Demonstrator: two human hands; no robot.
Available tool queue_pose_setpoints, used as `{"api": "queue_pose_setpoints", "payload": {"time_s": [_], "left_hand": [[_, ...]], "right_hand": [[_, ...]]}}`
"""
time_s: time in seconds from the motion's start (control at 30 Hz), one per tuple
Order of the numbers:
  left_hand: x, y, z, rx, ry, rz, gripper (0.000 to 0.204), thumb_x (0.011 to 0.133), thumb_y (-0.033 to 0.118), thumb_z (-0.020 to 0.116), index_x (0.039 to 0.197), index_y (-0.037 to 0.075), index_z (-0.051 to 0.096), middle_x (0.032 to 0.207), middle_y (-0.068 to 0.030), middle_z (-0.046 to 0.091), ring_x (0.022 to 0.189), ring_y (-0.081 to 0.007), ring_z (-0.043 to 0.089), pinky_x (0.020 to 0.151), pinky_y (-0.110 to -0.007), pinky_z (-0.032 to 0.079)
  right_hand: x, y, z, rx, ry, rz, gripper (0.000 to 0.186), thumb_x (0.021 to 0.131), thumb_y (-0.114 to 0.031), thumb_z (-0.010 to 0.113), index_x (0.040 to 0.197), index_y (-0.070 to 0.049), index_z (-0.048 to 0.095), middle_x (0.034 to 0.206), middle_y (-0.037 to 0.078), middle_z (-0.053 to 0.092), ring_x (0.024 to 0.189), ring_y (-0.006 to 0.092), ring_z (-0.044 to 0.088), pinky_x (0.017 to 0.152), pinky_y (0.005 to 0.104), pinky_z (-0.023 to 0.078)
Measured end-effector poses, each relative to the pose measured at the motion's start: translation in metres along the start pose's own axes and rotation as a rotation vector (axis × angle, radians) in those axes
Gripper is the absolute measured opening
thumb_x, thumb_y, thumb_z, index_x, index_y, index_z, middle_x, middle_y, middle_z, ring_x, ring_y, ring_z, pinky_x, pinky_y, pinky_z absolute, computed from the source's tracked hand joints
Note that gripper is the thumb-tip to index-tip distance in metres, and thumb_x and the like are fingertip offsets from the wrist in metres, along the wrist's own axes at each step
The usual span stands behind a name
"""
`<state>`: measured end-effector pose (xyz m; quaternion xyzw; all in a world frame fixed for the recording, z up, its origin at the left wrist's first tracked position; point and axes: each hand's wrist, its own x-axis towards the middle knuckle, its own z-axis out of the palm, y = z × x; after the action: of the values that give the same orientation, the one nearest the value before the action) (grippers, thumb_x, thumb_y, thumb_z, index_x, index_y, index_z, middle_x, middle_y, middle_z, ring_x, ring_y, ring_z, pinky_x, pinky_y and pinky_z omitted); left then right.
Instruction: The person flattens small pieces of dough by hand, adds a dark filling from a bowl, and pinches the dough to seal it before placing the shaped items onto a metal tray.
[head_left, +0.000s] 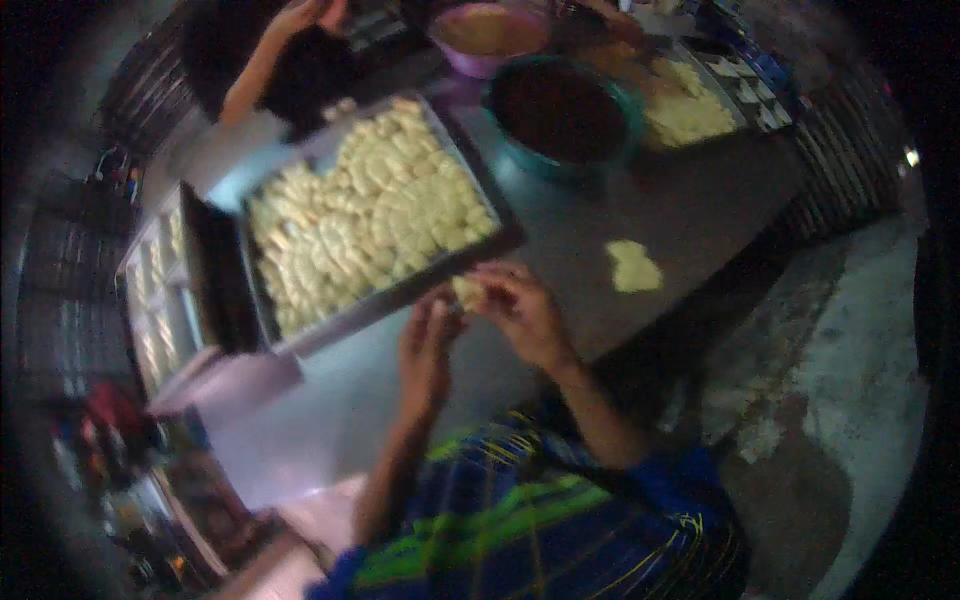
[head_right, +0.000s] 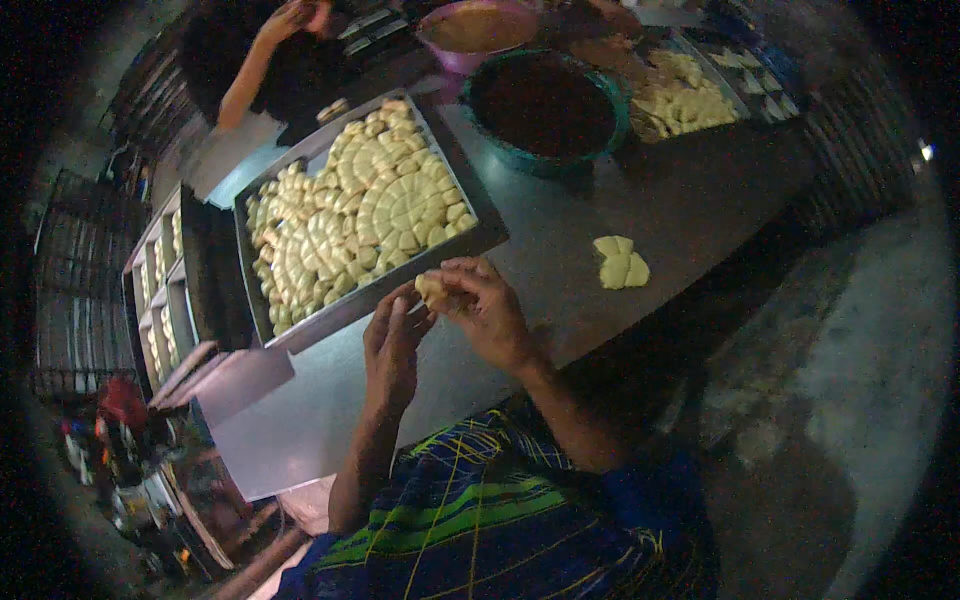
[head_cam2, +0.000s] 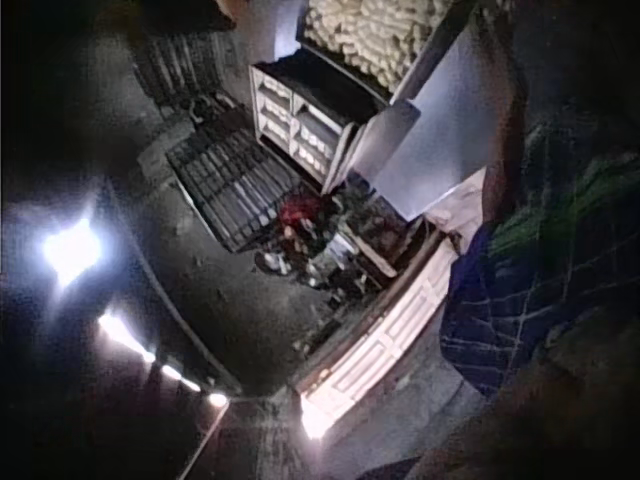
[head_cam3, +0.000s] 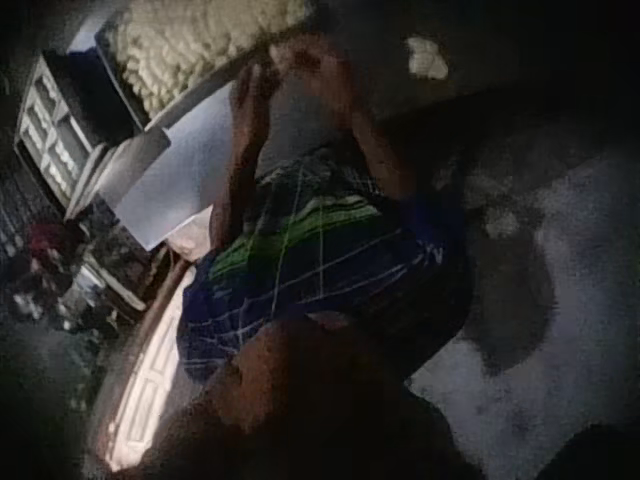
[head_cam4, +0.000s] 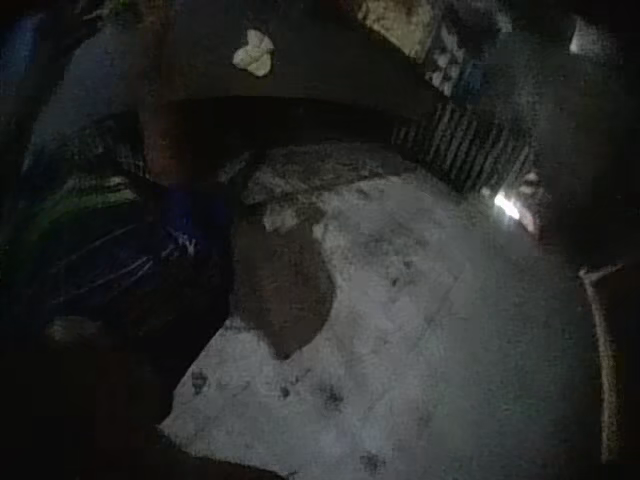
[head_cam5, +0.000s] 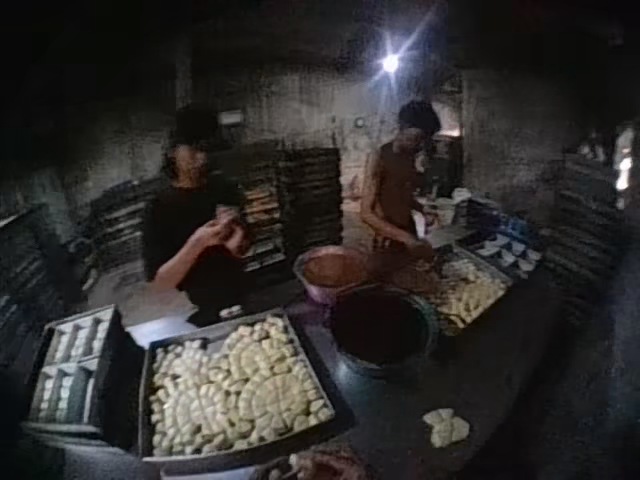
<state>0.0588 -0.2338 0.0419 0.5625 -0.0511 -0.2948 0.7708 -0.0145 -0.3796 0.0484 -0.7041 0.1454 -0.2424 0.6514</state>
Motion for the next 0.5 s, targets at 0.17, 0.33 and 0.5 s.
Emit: {"api": "queue_pose_setpoints", "payload": {"time_s": [0.17, 0.33, 0.5], "left_hand": [[-0.002, 0.010, -0.005, -0.129, 0.020, -0.085, 0.033, 0.097, 0.015, 0.063, 0.126, 0.000, 0.057, 0.124, -0.0109, 0.062, 0.114, -0.0207, 0.060, 0.099, -0.036, 0.049], [0.004, 0.015, -0.007, -0.145, 0.112, 0.152, 0.038, 0.088, 0.000, 0.068, 0.124, 0.002, 0.056, 0.115, -0.0073, 0.063, 0.110, -0.0198, 0.061, 0.098, -0.034, 0.048], [0.006, -0.001, -0.015, -0.114, 0.007, 0.079, 0.033, 0.089, 0.001, 0.068, 0.120, 0.005, 0.056, 0.115, -0.0068, 0.062, 0.112, -0.0186, 0.059, 0.100, -0.034, 0.047]], "right_hand": [[-0.012, -0.009, 0.011, -0.352, -0.088, -0.280, 0.036, 0.088, -0.005, 0.072, 0.123, -0.007, 0.065, 0.120, 0.012, 0.065, 0.112, 0.0275, 0.065, 0.091, 0.0350, 0.054], [-0.013, -0.010, 0.021, 0.123, 0.085, 0.101, 0.033, 0.088, -0.008, 0.073, 0.121, -0.003, 0.065, 0.118, 0.013, 0.067, 0.106, 0.0215, 0.067, 0.090, 0.0342, 0.054], [-0.017, -0.010, 0.044, 0.116, 0.116, 0.211, 0.030, 0.092, -0.008, 0.070, 0.121, -0.001, 0.065, 0.115, 0.014, 0.068, 0.100, 0.0203, 0.068, 0.089, 0.0319, 0.053]]}}
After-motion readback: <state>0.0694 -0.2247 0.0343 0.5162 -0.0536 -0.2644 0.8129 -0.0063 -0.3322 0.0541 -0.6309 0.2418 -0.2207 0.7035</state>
